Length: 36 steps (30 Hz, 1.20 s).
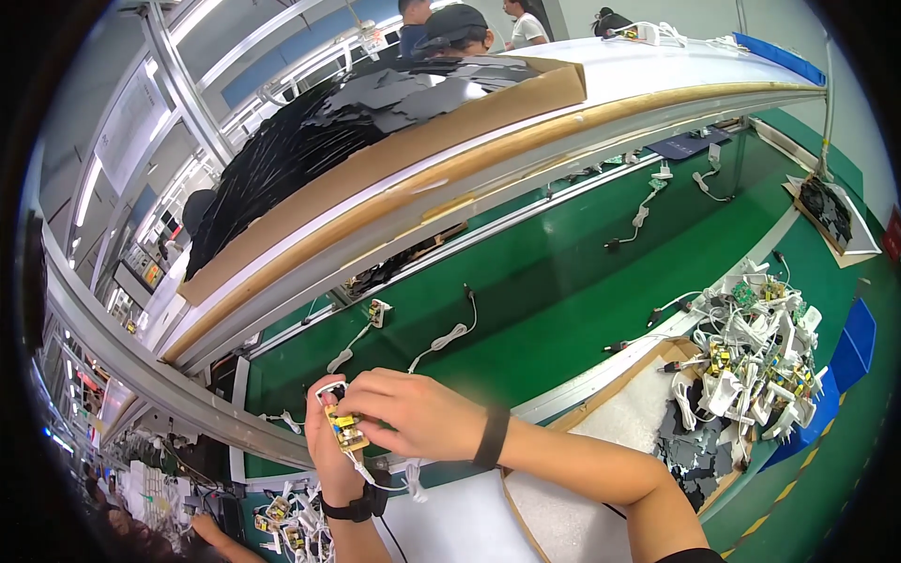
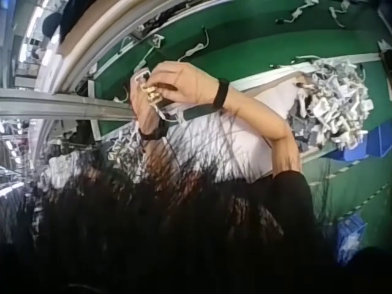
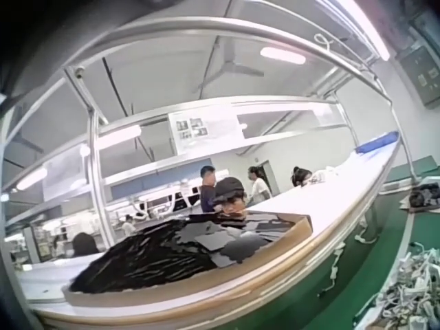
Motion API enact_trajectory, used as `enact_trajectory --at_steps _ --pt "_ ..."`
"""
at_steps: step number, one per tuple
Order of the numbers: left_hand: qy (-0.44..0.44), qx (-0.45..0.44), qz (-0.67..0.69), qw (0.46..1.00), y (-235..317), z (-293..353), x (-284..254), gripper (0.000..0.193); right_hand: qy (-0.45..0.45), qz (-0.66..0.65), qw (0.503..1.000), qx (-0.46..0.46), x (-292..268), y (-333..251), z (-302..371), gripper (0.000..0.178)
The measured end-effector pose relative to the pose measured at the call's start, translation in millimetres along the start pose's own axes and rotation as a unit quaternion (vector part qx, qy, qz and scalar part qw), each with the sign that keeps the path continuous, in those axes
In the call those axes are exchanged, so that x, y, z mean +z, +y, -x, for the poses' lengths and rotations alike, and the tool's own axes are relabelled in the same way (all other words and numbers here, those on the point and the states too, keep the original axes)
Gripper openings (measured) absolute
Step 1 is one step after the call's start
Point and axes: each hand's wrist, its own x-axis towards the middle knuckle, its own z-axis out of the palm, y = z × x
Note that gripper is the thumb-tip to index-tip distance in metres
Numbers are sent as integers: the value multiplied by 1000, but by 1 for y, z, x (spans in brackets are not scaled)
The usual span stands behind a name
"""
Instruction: The person assembles power adapters by fitting a circuit board into a white plastic housing and pressing them together. They then insert a white power cord into the unit and place the assembly on the green workbench.
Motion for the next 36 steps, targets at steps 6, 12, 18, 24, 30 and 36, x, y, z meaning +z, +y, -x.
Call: enact_trajectory --at_steps 6,12,18,24,30,36 --pt "-25 -71 37 996 10 5 13 40 -29 56 998 -15 -14 -7 -8 30" --pt "-44 -70 70 994 6 10 18 46 -52 141 988 -20 -6 -8 -4 31" --pt "-59 -38 23 997 -7 7 11 46 -48 158 986 -26 -6 -7 -6 31" --pt "-61 -23 -30 997 -24 5 3 44 -40 190 981 -23 2 -5 -5 28" --pt "-61 -62 7 996 -10 6 12 44 -17 -14 992 128 -3 4 1 19" --pt "-100 -59 -2 993 -10 6 16 44 -6 -50 969 240 -9 15 2 16"
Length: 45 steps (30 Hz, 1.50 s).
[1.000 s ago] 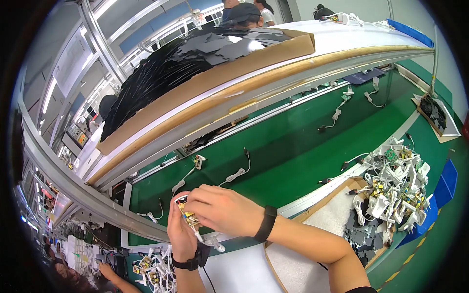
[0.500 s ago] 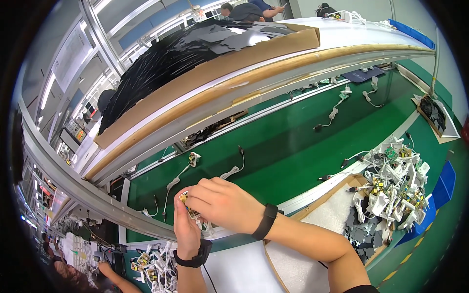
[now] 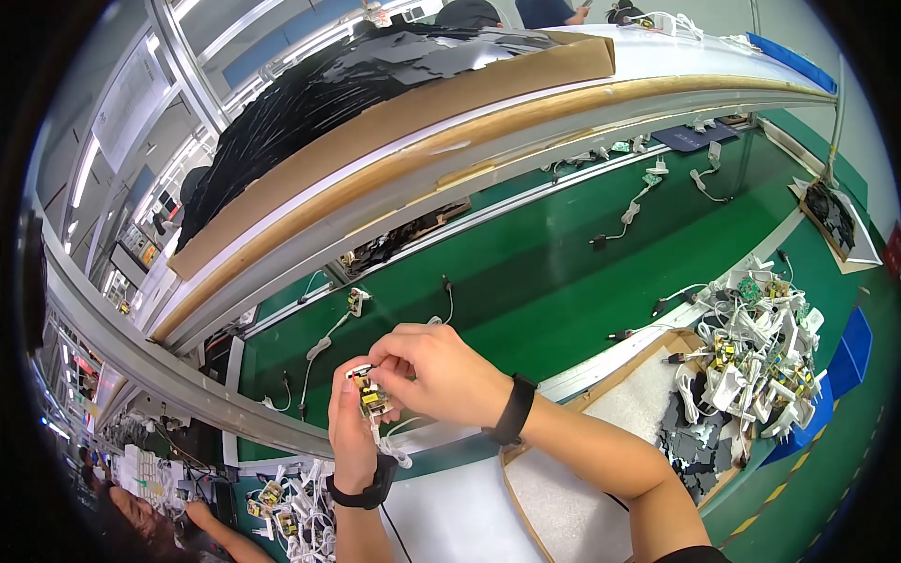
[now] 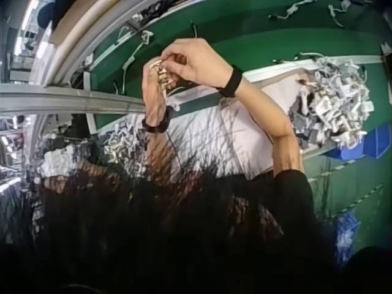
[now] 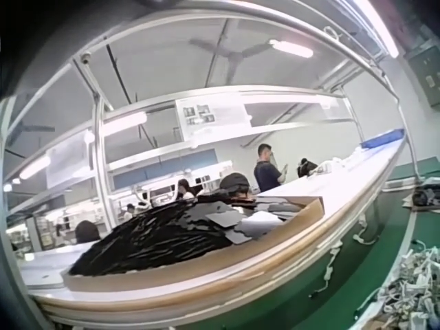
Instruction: The person assembles power adapters by fitting a circuit board into a white plastic housing and pressing them together. They then insert a white power cord into the unit and place the assembly on the green workbench.
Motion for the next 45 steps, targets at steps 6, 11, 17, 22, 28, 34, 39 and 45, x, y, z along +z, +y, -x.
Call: enact_trajectory --at_steps 6,11,17,22,28,34,39,45 --pt "35 -29 17 999 -6 -2 8 42 17 89 994 -64 3 7 2 14" --pt "7 -3 -78 997 -23 -4 -9 41 12 170 979 -114 3 3 2 13" --pt "10 -64 -66 996 -20 -7 -18 40 -68 326 933 -133 10 -3 10 19" --pt "-19 -99 -18 995 -17 -8 -13 41 -15 220 969 -110 -1 2 0 23" --pt "-65 -105 3 992 -1 -8 -13 41 -100 132 985 -51 -9 6 -5 26" --pt "-12 -88 -19 996 2 -10 0 46 -99 204 969 -97 -1 18 -3 35" --pt "-48 -51 -27 997 -13 -13 -12 48 28 74 996 -28 15 19 -5 43" --pt "-44 7 -8 999 -23 -11 -4 49 -101 -257 946 169 24 34 -4 51"
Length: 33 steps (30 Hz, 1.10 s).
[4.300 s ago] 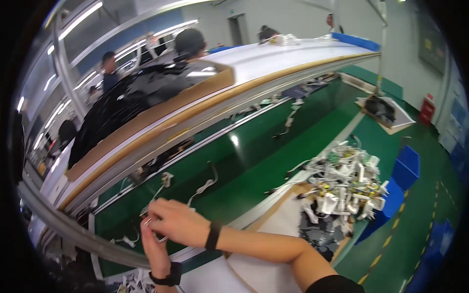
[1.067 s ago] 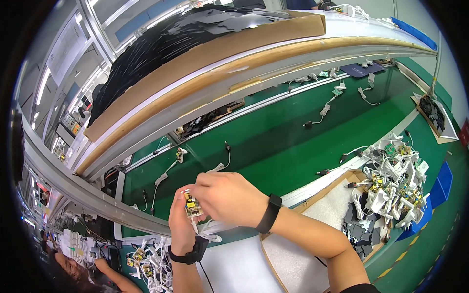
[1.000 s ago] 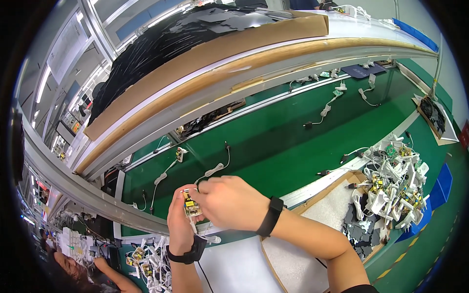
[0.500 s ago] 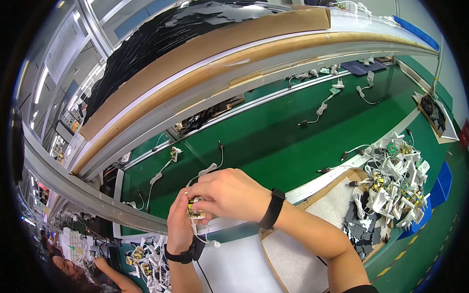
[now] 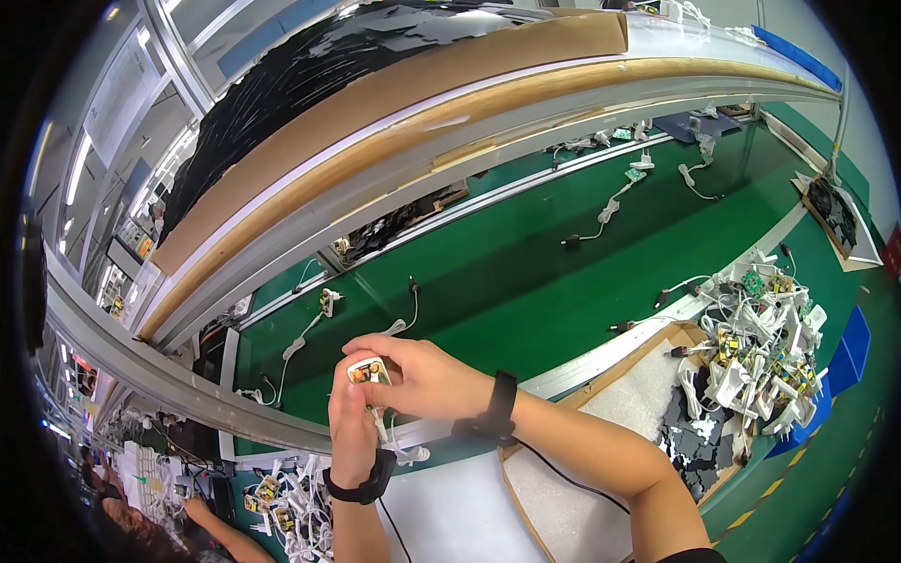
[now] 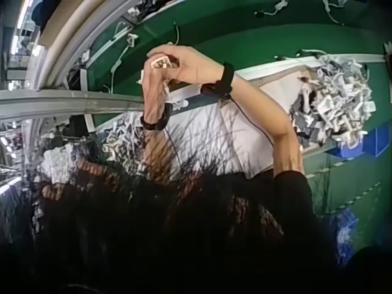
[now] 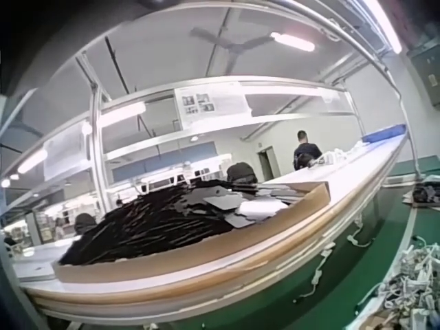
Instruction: The person assembles power adapters by fitting a circuit board into a white plastic housing and pressing them together. They then insert a white power cord into the unit and place the assembly on the green workbench.
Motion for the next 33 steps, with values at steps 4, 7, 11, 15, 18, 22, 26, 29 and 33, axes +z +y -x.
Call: enact_trajectory --at_steps 4,7,11,15,18,22,26,29,33 --pt "15 -41 40 998 4 -4 2 51 140 357 889 -250 -4 -2 1 48" --pt "60 -107 117 986 3 -4 0 52 90 414 864 -271 -10 -4 0 45" --pt "38 -10 -23 999 -19 -4 -18 43 51 477 824 -299 -9 -10 2 40" --pt "21 -28 -67 997 -6 1 -19 48 37 500 806 -314 -8 -17 3 35" --pt "16 -122 73 990 5 1 -17 46 34 507 801 -318 -8 -15 2 33" --pt "48 -120 42 991 18 2 -6 47 34 509 797 -322 -8 -13 2 32" --pt "68 5 -99 993 -12 -3 -20 45 42 511 794 -326 -5 -13 0 32" --pt "77 12 -114 990 -11 -7 -14 45 54 523 786 -325 -9 -12 -1 32" --pt "53 -34 -16 998 11 -2 -3 45 119 392 854 -322 -16 -16 -1 30"
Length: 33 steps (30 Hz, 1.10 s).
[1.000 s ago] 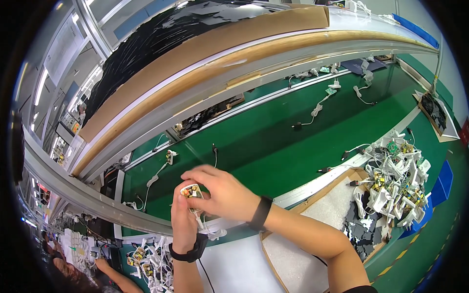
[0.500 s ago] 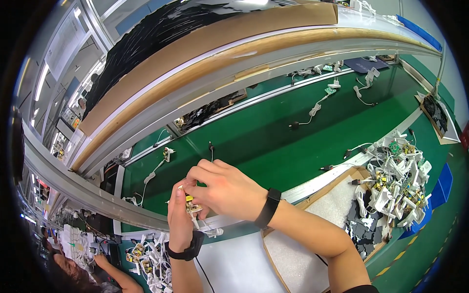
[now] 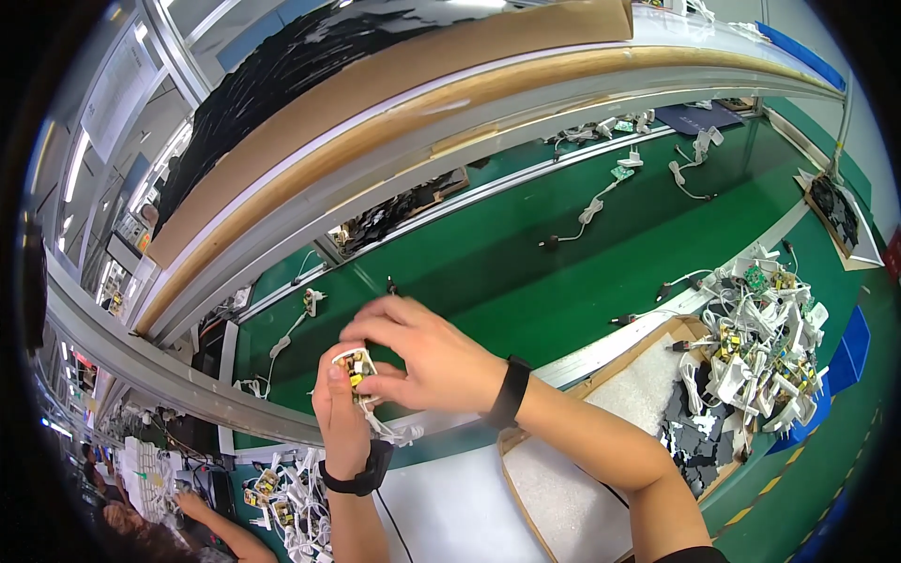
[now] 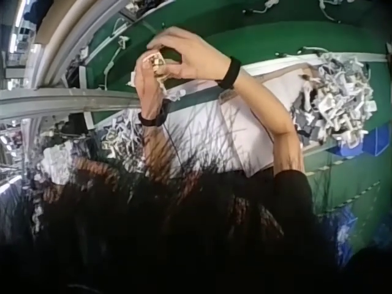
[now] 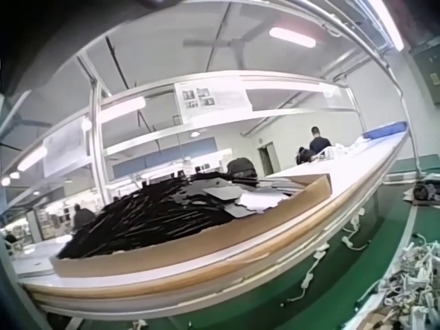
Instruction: The person assembles power adapters by fitting a circuit board into a white plastic housing and pressing them together. They then insert a white power cord into the unit and place the assembly on the green workbench.
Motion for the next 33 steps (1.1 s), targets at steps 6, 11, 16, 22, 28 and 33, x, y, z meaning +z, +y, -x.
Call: enact_trajectory --at_steps 6,11,16,22,28,33 --pt "14 -4 48 999 -3 2 11 47 -188 -458 799 342 13 6 10 39" --pt "15 -54 59 997 -11 -2 -2 45 -146 -548 754 331 22 11 13 43" --pt "25 -63 62 996 -15 -3 2 38 -120 -525 768 346 32 36 16 39" --pt "-81 69 -170 980 -15 3 -12 41 54 -66 891 445 35 119 16 40" --pt "-200 2 -116 973 -4 15 -23 37 17 343 847 406 4 190 9 44" --pt "-198 -25 -143 969 20 20 -29 34 -15 553 669 496 -64 253 67 28"
